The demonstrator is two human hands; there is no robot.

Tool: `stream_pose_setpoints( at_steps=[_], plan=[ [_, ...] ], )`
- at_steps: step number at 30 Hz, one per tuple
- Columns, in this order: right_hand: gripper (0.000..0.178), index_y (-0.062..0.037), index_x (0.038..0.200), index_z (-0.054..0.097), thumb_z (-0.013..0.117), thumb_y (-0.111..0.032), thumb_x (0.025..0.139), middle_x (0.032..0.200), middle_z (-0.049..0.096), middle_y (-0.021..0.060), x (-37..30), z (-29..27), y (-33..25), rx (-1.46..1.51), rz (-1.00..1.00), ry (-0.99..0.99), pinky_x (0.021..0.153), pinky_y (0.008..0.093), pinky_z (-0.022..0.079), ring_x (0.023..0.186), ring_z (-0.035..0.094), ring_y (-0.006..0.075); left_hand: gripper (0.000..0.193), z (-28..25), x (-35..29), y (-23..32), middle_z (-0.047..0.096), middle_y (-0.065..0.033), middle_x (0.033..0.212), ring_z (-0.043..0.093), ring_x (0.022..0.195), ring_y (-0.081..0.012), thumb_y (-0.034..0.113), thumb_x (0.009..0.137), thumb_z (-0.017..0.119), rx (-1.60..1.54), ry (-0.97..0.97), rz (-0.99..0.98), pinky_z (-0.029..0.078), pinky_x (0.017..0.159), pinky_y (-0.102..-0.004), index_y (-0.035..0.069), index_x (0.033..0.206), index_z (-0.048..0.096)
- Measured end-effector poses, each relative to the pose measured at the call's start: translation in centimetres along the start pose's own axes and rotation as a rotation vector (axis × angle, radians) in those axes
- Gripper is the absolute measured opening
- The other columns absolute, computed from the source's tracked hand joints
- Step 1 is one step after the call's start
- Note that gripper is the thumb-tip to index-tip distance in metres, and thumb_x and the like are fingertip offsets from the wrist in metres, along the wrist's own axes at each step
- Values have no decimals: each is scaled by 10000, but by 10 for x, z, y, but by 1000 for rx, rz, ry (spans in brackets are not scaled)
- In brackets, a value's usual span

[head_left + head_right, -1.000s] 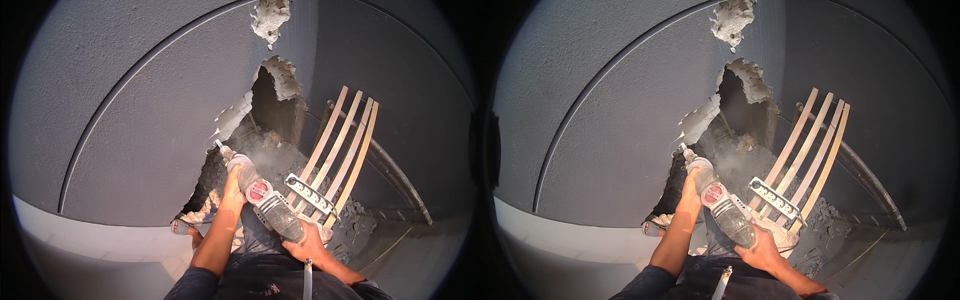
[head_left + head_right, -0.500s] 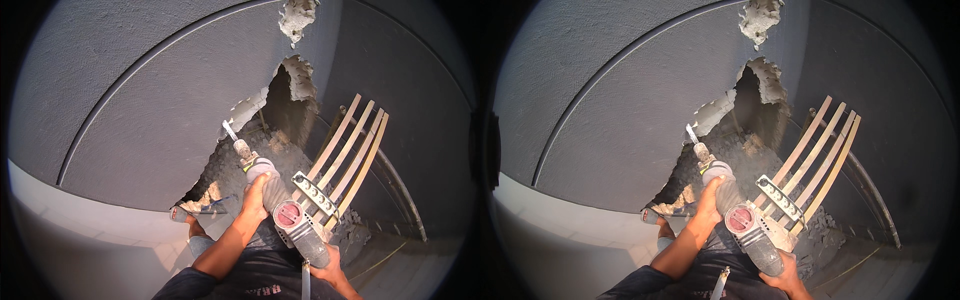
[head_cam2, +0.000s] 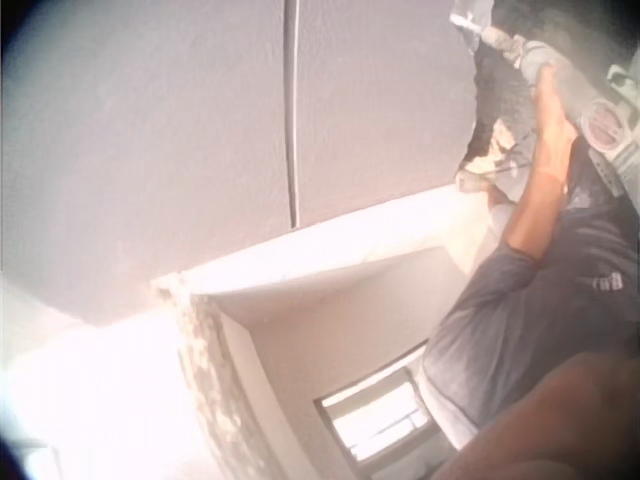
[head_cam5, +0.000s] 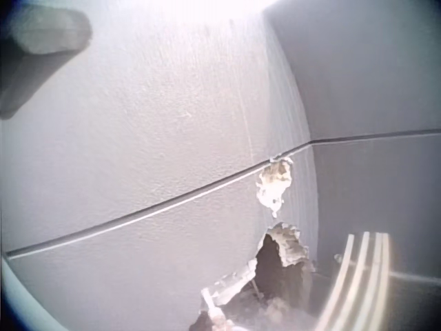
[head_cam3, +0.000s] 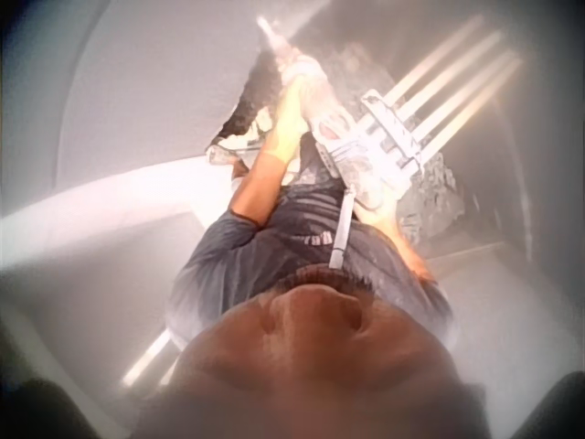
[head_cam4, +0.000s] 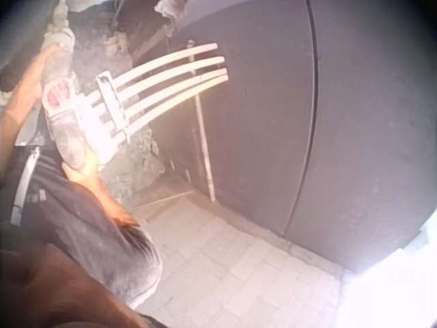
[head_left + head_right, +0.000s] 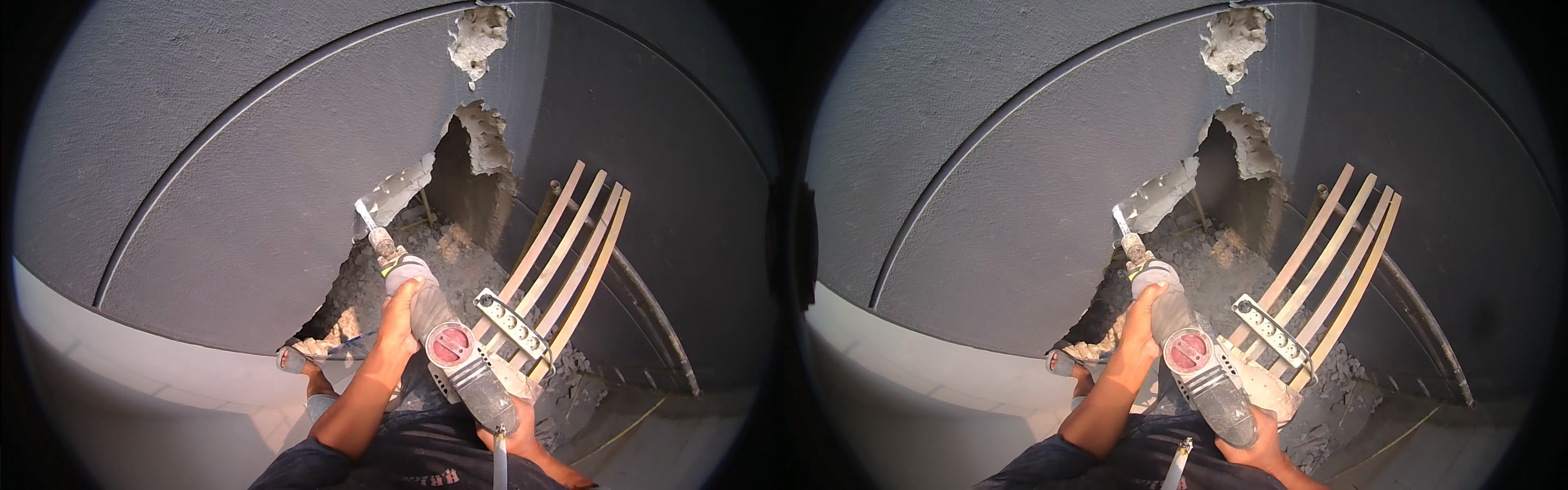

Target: The person uses a rotary hammer drill to break and remove sections of a concrete wall. They repeatedly apply the tool to the wall surface, chipping away material and creating a larger opening.

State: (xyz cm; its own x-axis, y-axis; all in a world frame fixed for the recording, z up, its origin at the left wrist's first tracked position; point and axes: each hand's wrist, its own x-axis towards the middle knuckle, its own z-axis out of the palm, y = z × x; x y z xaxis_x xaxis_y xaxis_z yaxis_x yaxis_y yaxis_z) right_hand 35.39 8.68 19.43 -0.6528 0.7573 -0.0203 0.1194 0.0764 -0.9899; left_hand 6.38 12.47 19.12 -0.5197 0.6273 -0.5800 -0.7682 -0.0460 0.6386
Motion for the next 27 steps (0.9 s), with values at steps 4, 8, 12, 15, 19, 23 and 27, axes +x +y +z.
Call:
stream_pose_setpoints(
  at_steps=[4,8,12,15,19,23,27],
  plan=[
    [395,23,1019,720,826,-134,673,858,760,128,2,3,9,24,16,-18,752,333,571,774,760,248,362,-2,2,2,708,-98,1020,720,882,-237,227,856,801,13,7,-4,618,760,-424,45,1141,673],
    [370,24,1004,720,821,-119,679,843,756,125,2,9,-8,13,24,-13,741,323,567,763,757,225,380,-2,-1,7,707,-98,1033,718,902,-241,234,851,808,46,44,-15,616,774,-433,43,1148,668],
    [350,27,993,717,820,-117,690,828,751,115,8,14,-12,2,-18,16,732,319,561,756,748,205,424,1,-1,13,703,-107,1067,717,920,-253,241,849,811,38,19,-47,616,785,-447,35,1182,647],
    [352,27,999,715,820,-120,697,832,750,112,0,15,-4,59,53,-11,729,321,560,754,745,203,452,-1,0,15,701,-110,1080,719,921,-259,255,843,816,108,89,-39,619,788,-454,33,1196,642],
    [367,29,1014,713,823,-118,696,856,752,123,8,12,-8,47,56,16,735,321,559,769,745,198,465,3,0,14,701,-108,1079,716,936,-258,276,827,830,73,50,-30,616,808,-461,40,1187,654],
    [384,30,1040,715,827,-107,699,871,751,122,5,11,-33,45,66,-38,742,321,560,786,745,197,415,2,-5,20,704,-97,1048,702,900,-265,306,847,814,106,95,-65,604,802,-443,70,1160,676],
    [397,31,1060,714,827,-105,705,881,750,127,11,10,-37,48,85,-45,754,324,561,808,752,204,431,10,-4,29,702,-102,1074,709,940,-262,288,844,811,104,77,-61,605,818,-451,60,1179,667]
  ],
)
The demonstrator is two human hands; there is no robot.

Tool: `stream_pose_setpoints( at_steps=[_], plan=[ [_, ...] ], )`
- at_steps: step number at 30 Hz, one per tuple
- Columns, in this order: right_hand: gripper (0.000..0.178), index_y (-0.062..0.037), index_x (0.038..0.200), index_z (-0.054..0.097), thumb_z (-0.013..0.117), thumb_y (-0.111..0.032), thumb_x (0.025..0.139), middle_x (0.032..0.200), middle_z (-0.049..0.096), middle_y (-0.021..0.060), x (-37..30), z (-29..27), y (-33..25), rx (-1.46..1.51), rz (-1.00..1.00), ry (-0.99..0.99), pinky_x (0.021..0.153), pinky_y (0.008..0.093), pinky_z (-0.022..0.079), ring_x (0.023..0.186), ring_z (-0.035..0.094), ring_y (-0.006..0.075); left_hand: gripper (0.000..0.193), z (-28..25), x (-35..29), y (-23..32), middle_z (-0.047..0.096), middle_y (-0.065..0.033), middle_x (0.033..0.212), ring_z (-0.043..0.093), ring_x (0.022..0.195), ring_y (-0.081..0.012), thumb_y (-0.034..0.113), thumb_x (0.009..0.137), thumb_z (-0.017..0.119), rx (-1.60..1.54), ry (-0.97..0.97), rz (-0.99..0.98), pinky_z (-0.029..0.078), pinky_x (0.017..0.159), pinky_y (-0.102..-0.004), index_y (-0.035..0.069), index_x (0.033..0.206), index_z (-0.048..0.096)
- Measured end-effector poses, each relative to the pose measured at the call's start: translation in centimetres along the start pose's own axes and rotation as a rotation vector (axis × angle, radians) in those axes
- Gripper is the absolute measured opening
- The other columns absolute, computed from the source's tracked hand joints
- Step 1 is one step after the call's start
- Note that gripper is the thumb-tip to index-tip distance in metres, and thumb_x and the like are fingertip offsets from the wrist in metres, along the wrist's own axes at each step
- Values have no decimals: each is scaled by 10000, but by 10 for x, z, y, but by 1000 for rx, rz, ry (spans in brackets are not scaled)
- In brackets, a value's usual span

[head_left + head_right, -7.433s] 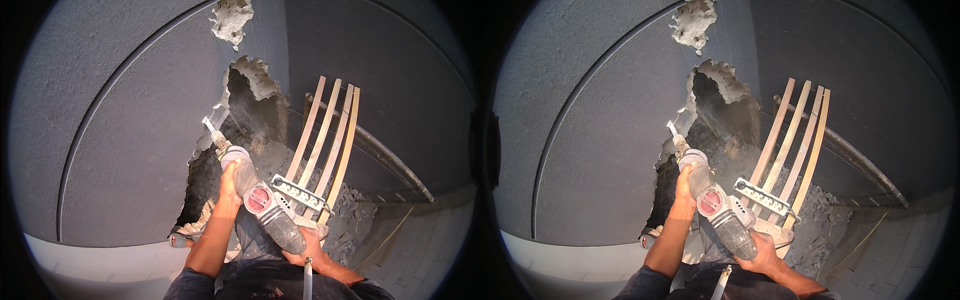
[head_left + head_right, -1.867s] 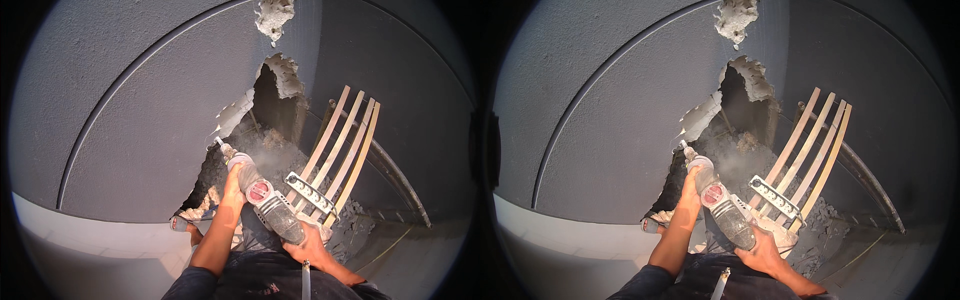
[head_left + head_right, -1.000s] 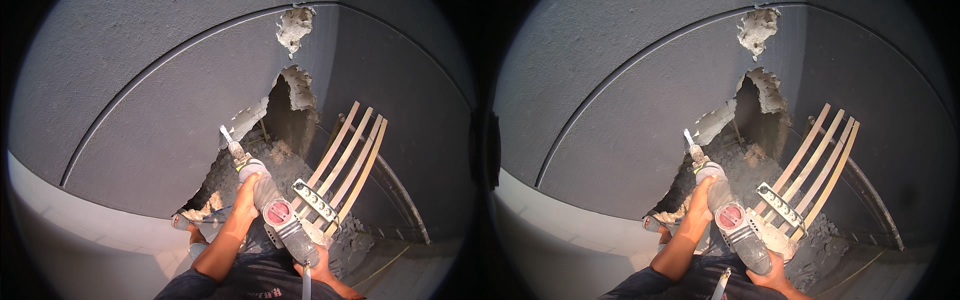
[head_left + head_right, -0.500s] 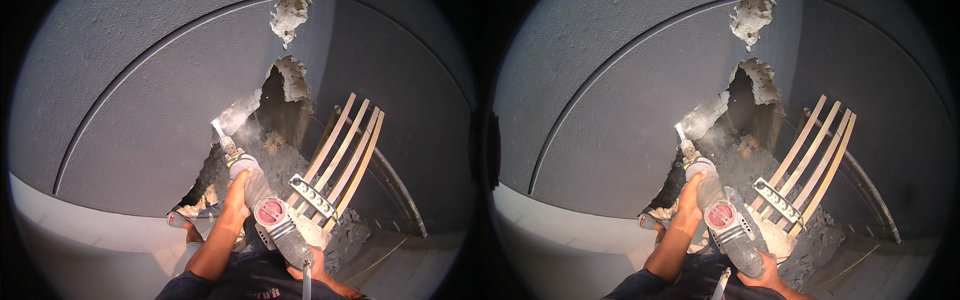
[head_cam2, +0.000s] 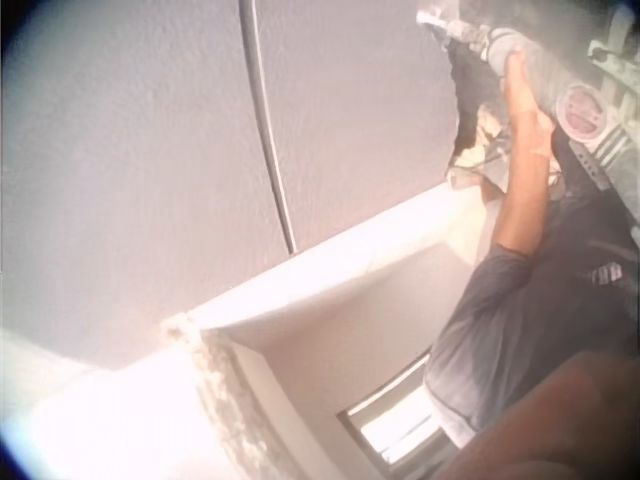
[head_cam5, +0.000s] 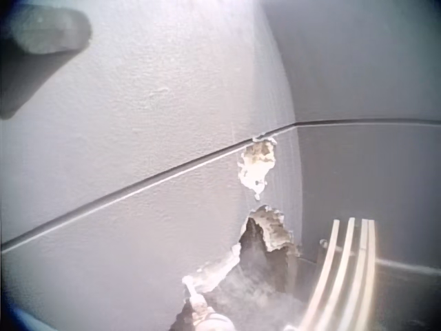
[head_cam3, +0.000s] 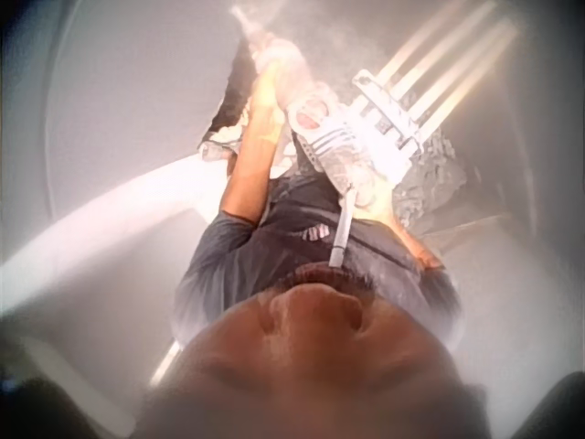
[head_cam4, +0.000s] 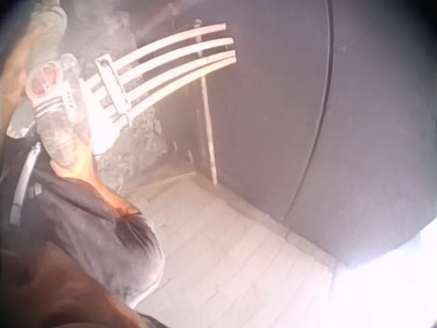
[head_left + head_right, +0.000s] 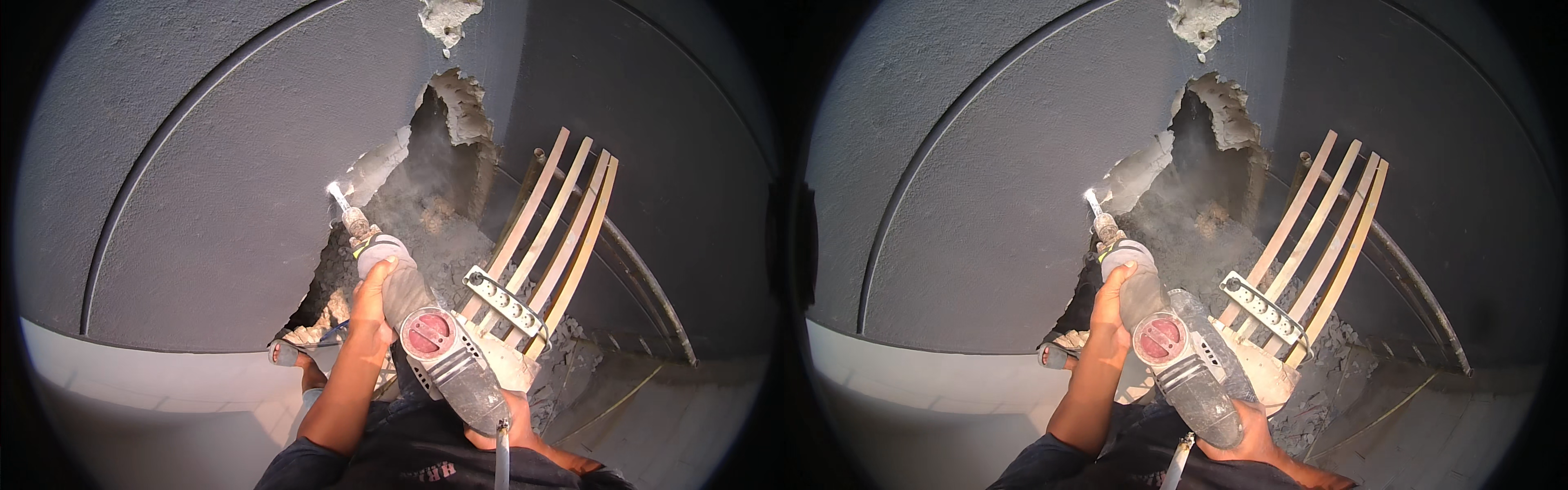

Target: The person uses a rotary hammer drill to break and remove sections of a concrete wall. They repeatedly apply the tool to the wall surface, chipping away material and creating a larger opening.

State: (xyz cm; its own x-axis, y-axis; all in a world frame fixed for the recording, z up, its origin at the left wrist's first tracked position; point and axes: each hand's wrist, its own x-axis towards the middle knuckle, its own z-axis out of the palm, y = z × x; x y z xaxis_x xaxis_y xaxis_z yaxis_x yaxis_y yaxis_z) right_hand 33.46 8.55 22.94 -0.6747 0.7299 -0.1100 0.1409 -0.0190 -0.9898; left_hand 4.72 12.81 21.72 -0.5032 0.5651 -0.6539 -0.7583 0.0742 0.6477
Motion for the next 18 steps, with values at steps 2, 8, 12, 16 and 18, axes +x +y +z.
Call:
stream_pose_setpoints(
  at_steps=[2,8,12,16,18],
  plan=[
    [401,33,1068,711,828,-107,710,888,750,131,-1,2,0,-28,28,20,761,324,560,814,752,204,436,-2,-3,0,703,-103,1083,712,955,-260,278,843,810,-14,-19,7,605,824,-455,52,1186,664],
    [398,34,1076,706,826,-109,724,910,757,136,8,5,-5,-45,-48,9,770,326,562,827,756,208,426,-4,10,6,706,-108,1065,718,928,-262,272,855,805,-42,-74,22,611,804,-448,43,1185,664],
    [377,33,1060,709,813,-106,726,899,754,133,11,7,-8,-52,22,37,762,321,560,808,749,204,429,-6,9,-2,707,-112,1064,721,919,-261,271,856,807,-44,-57,13,616,798,-437,40,1188,663],
    [313,34,1014,712,776,-79,729,846,744,115,13,12,2,-68,-78,57,728,318,554,755,731,197,435,-9,24,0,707,-115,1066,722,921,-259,273,852,813,-62,-65,29,618,795,-439,38,1186,662],
    [288,33,995,712,760,-68,729,823,740,110,21,8,-1,-44,-85,57,715,321,552,736,725,194,433,-1,21,5,707,-119,1068,722,916,-260,283,854,814,-43,-70,43,621,781,-442,39,1178,661]
  ],
)
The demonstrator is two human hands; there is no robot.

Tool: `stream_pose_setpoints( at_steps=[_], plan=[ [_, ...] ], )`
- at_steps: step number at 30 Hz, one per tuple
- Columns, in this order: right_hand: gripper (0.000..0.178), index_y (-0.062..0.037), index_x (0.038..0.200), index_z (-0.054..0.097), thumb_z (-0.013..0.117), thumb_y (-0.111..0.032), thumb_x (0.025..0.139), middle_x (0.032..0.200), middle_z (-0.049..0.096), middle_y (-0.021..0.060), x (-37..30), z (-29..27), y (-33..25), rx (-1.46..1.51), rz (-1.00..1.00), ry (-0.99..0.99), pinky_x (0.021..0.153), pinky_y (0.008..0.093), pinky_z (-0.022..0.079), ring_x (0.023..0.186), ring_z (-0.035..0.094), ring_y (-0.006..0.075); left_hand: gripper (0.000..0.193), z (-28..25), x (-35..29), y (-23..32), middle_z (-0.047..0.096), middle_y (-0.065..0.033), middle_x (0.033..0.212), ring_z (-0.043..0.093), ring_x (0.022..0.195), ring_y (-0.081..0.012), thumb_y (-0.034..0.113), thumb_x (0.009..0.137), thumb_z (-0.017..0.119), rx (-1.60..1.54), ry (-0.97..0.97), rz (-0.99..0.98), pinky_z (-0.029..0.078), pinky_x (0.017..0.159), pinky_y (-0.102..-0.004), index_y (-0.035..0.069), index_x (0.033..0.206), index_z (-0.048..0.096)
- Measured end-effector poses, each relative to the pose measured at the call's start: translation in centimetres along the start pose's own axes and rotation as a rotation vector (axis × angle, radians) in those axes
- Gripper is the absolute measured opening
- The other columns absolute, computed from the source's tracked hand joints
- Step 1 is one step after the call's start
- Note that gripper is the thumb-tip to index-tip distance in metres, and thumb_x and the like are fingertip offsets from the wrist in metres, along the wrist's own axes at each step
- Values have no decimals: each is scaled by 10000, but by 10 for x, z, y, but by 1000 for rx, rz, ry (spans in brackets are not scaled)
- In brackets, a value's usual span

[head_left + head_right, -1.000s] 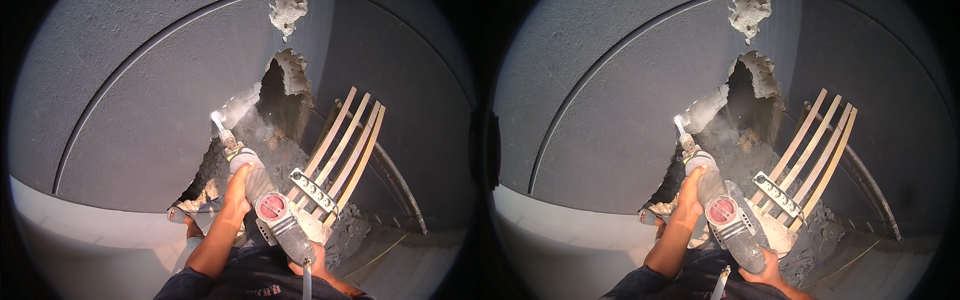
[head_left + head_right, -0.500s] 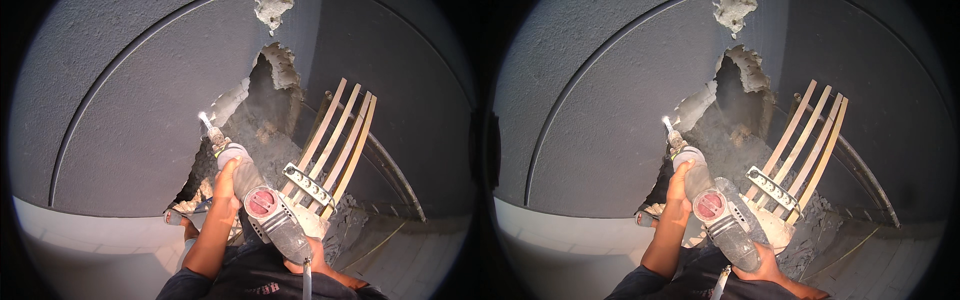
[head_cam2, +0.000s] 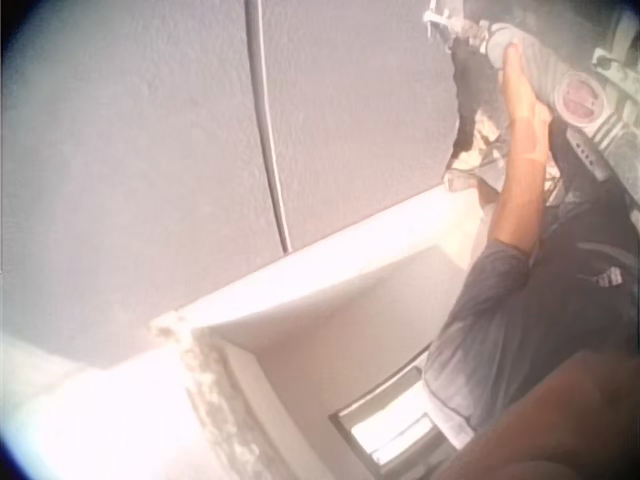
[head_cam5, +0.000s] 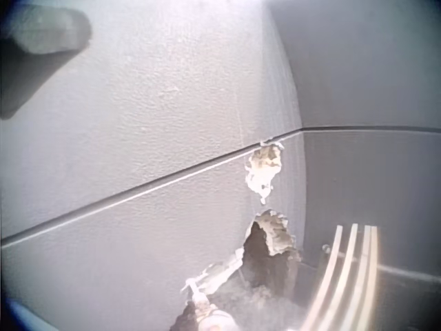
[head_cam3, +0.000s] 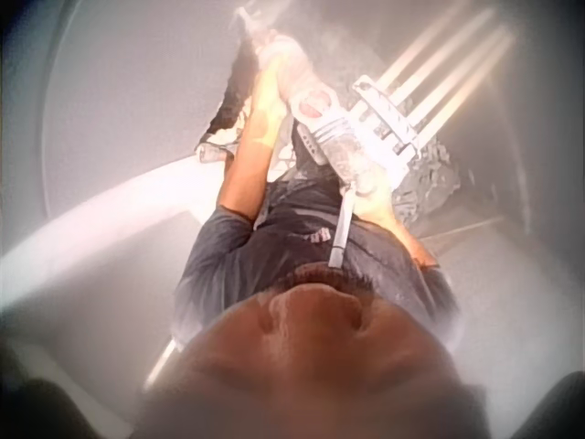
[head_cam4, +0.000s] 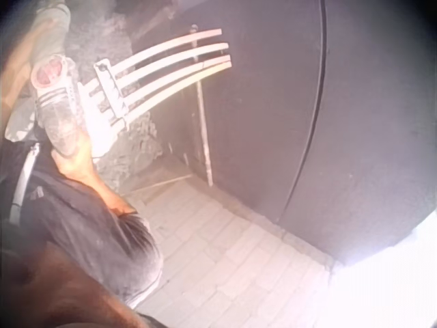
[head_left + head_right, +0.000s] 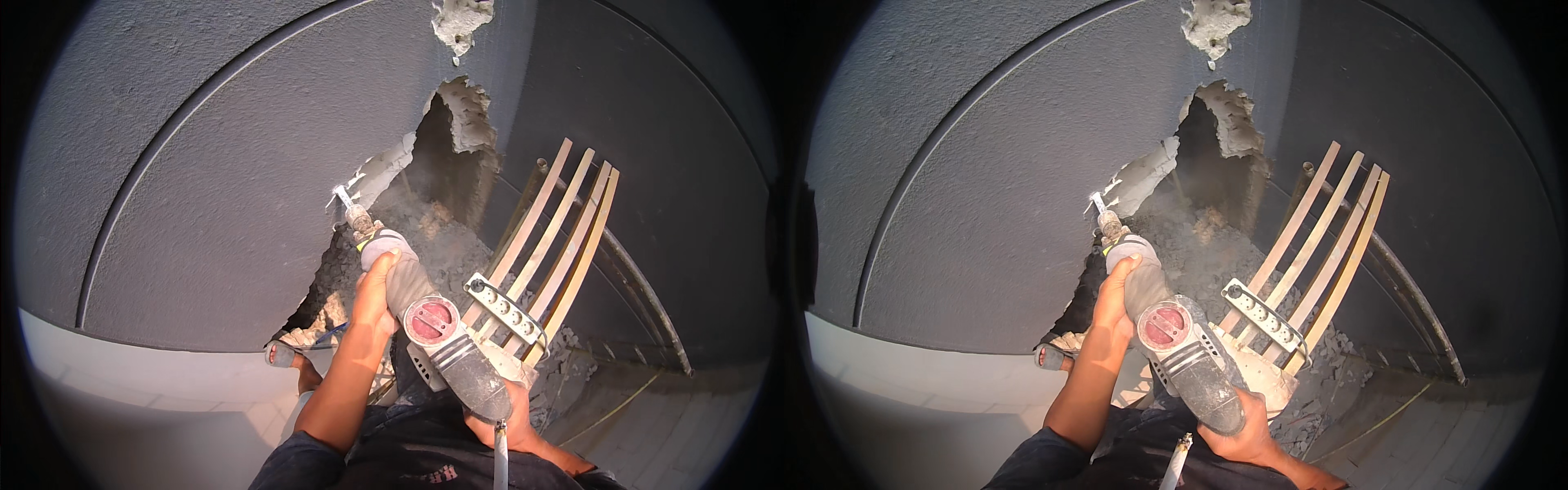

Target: The person uses a rotary hammer drill to break and remove sections of a concrete wall. They repeatedly apply the tool to the wall surface, chipping away material and creating a larger opening.

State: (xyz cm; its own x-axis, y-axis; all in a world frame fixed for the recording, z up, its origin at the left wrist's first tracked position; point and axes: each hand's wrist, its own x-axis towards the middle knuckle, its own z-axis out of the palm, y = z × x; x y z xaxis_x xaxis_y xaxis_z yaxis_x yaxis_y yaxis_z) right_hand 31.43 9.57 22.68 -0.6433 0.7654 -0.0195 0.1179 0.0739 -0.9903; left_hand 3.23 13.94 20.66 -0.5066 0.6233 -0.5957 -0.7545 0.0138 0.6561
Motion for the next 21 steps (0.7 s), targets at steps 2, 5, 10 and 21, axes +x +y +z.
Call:
stream_pose_setpoints(
  at_steps=[2,5,10,21],
  plan=[
    [272,30,980,712,749,-61,727,806,738,108,7,-1,-8,52,5,15,705,324,552,724,722,191,427,3,3,3,706,-122,1070,721,914,-264,285,859,809,-5,-19,2,622,779,-446,38,1174,661],
    [293,32,1004,707,754,-71,733,818,744,120,21,-4,-15,8,53,-17,714,327,554,732,709,174,419,3,19,11,705,-129,1074,721,913,-277,277,871,794,-55,-37,1,621,787,-456,35,1184,656],
    [201,34,939,691,716,-31,751,789,713,59,49,-7,-23,17,-15,-17,670,295,528,711,648,110,430,6,41,20,703,-132,1073,718,910,-298,265,880,781,-71,-86,-2,622,800,-479,37,1215,637],
    [358,49,1068,699,763,-82,741,926,754,172,67,16,-3,38,-54,-72,783,347,563,857,733,218,456,-23,77,24,690,-119,1053,694,881,-297,308,871,777,-49,-166,39,613,775,-479,57,1218,620]
  ],
)
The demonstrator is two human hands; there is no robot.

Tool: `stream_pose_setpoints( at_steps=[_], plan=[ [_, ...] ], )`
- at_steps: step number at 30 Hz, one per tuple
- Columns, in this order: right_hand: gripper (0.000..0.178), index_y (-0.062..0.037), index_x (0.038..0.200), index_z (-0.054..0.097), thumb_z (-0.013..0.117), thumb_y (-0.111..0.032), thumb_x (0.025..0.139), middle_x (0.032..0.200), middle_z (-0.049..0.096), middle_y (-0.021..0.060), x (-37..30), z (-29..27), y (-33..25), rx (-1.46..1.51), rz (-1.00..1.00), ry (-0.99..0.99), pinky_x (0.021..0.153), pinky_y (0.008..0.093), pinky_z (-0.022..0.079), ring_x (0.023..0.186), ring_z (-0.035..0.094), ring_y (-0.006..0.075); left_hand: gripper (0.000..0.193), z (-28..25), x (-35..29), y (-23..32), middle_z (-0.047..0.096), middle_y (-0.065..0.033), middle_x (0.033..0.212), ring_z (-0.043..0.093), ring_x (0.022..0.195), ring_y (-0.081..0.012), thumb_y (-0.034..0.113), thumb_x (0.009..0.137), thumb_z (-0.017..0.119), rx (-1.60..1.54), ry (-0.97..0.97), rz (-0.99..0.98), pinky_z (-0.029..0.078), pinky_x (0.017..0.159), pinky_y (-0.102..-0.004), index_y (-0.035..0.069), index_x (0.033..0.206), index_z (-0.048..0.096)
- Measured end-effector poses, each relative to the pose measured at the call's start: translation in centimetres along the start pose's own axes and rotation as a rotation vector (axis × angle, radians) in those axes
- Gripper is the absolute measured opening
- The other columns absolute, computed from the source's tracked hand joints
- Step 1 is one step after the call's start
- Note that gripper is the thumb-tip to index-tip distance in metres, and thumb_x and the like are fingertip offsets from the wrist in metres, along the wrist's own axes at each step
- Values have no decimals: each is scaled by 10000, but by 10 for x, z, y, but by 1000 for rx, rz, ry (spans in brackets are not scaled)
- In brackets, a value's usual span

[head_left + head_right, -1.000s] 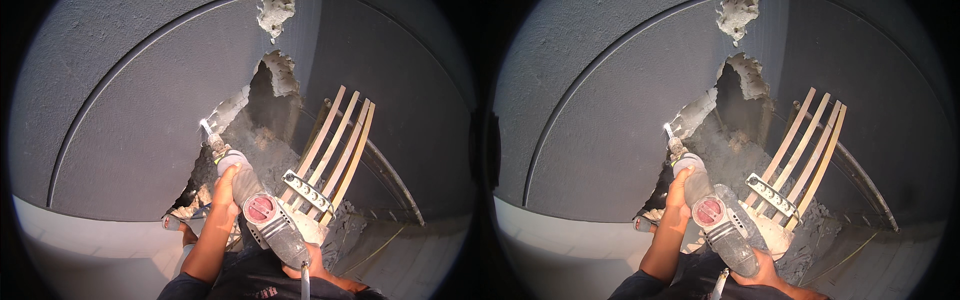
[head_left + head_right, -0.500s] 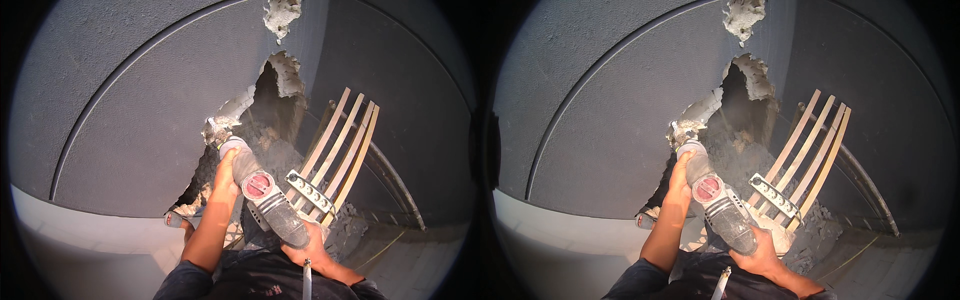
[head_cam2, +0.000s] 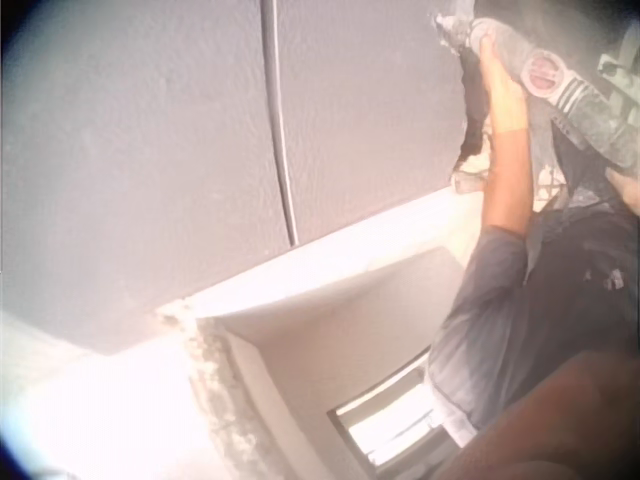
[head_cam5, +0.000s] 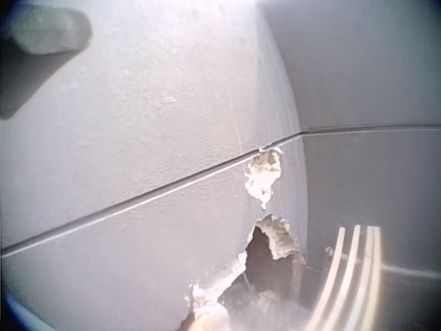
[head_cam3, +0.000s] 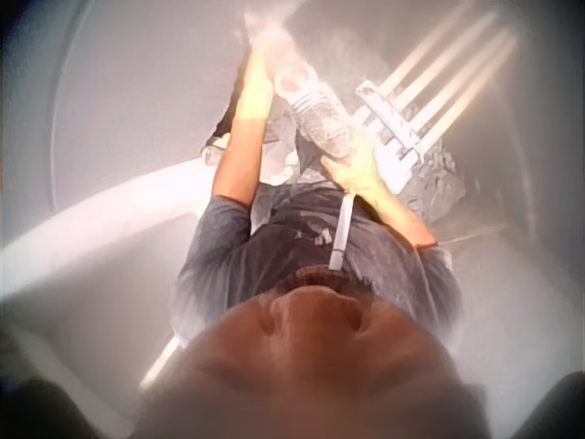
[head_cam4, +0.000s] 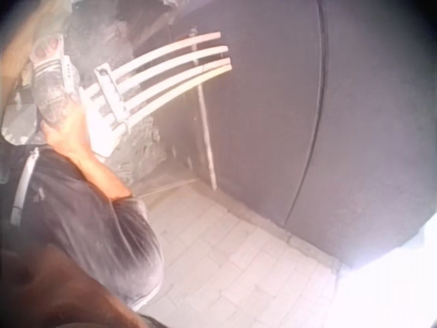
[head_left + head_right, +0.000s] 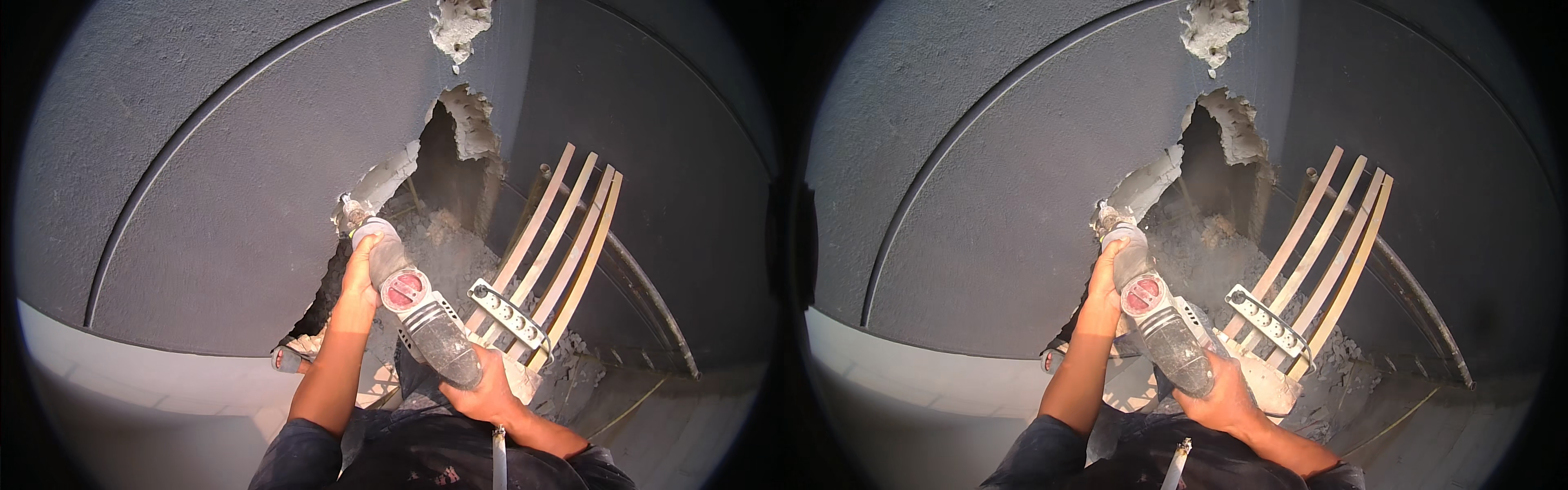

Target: The person uses a rotary hammer drill to break and remove sections of a concrete wall. They repeatedly apply the tool to the wall surface, chipping away material and creating a larger opening.

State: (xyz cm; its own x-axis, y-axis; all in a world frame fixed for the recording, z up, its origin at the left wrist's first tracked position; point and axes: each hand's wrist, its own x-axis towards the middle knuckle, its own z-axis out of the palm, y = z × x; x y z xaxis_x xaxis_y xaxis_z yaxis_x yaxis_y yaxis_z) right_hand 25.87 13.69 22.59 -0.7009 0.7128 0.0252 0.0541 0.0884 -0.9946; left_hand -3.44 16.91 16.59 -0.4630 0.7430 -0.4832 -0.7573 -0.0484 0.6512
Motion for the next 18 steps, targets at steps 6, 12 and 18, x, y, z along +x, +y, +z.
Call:
stream_pose_setpoints(
  at_steps=[6,12,18],
  plan=[
    [334,47,1061,696,732,-42,741,919,750,130,12,13,9,-91,30,2,789,318,551,855,685,138,488,-8,18,10,684,-129,1073,683,932,-302,318,859,777,60,37,22,607,801,-483,76,1252,620],
    [368,55,1083,697,763,-81,747,937,763,184,26,6,25,-46,34,74,807,359,562,882,738,235,444,2,37,4,690,-138,1050,693,892,-320,287,866,769,16,49,-13,614,794,-498,72,1225,621],
    [233,7,1000,715,706,-12,768,900,753,70,14,-24,63,58,67,167,781,306,546,820,695,151,402,0,66,-32,691,-135,988,700,840,-335,314,869,749,18,122,-55,616,798,-526,84,1171,616]
  ],
)
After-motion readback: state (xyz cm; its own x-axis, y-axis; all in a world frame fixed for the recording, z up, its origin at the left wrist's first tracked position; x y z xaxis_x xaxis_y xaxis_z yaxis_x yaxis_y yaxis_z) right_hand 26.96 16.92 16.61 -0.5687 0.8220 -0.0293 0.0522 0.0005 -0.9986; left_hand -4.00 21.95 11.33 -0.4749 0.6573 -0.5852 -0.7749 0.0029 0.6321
